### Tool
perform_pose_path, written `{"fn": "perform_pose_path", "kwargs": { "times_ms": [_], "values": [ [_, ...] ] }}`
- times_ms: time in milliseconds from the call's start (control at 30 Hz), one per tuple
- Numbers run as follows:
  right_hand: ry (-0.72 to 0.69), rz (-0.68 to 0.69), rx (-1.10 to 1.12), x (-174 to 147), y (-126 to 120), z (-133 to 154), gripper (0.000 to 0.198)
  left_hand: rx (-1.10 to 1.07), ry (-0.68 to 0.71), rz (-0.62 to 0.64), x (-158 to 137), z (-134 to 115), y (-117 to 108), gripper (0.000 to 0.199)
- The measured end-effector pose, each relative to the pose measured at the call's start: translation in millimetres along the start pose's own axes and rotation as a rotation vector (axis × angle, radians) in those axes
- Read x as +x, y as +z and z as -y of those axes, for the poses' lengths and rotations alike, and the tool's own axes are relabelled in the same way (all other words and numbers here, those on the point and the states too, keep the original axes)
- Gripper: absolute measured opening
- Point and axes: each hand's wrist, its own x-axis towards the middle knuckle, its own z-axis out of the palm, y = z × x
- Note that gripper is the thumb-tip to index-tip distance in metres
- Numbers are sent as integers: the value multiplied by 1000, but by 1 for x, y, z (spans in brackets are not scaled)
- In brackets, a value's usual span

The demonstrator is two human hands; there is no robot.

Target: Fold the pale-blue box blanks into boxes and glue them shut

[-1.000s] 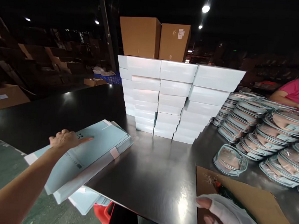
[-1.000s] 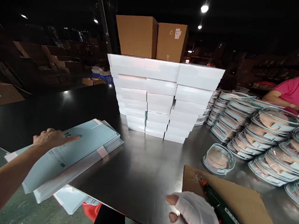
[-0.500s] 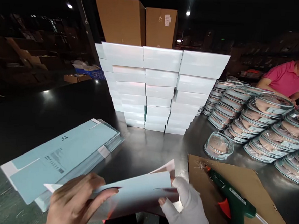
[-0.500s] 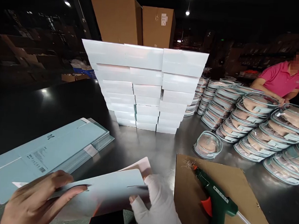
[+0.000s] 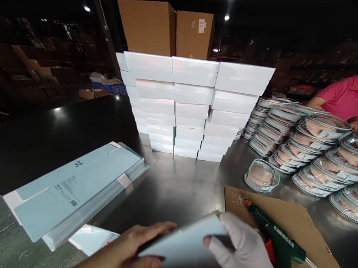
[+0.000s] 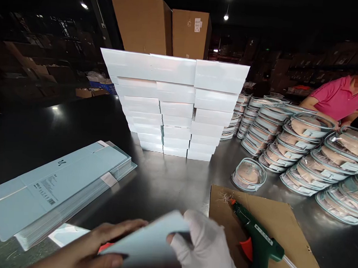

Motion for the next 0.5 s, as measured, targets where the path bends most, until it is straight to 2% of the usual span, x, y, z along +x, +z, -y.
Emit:
{"fn": "perform_pose_path", "kwargs": {
  "times_ms": [67, 100, 133, 167, 233, 267, 333, 400, 500],
  "values": [
    [-131, -438, -218, 7, 4, -3, 57, -184, 26, -110, 16, -2, -8, 53],
    [-136, -535, -234, 8, 7, -6, 75, -264, 54, -181, 24, -2, -9, 58],
    [-108, -515, -180, 8, 11, -8, 84, -322, 86, -241, 31, -1, -7, 61],
    [-66, -436, -84, 7, 15, -10, 84, -345, 128, -283, 37, 0, -2, 63],
    [-22, -316, 87, 4, 24, -13, 73, -286, 223, -325, 46, 0, 9, 63],
    [-26, -314, 124, 3, 30, -15, 69, -231, 277, -347, 50, -1, 15, 63],
    [-67, -409, 124, 4, 38, -16, 65, -149, 390, -413, 56, -6, 24, 64],
    [-97, -479, 128, 7, 44, -15, 61, -165, 468, -489, 61, -11, 31, 67],
    [-57, -467, 291, 11, 47, -8, 41, -298, 447, -558, 67, -17, 39, 64]
  ]
}}
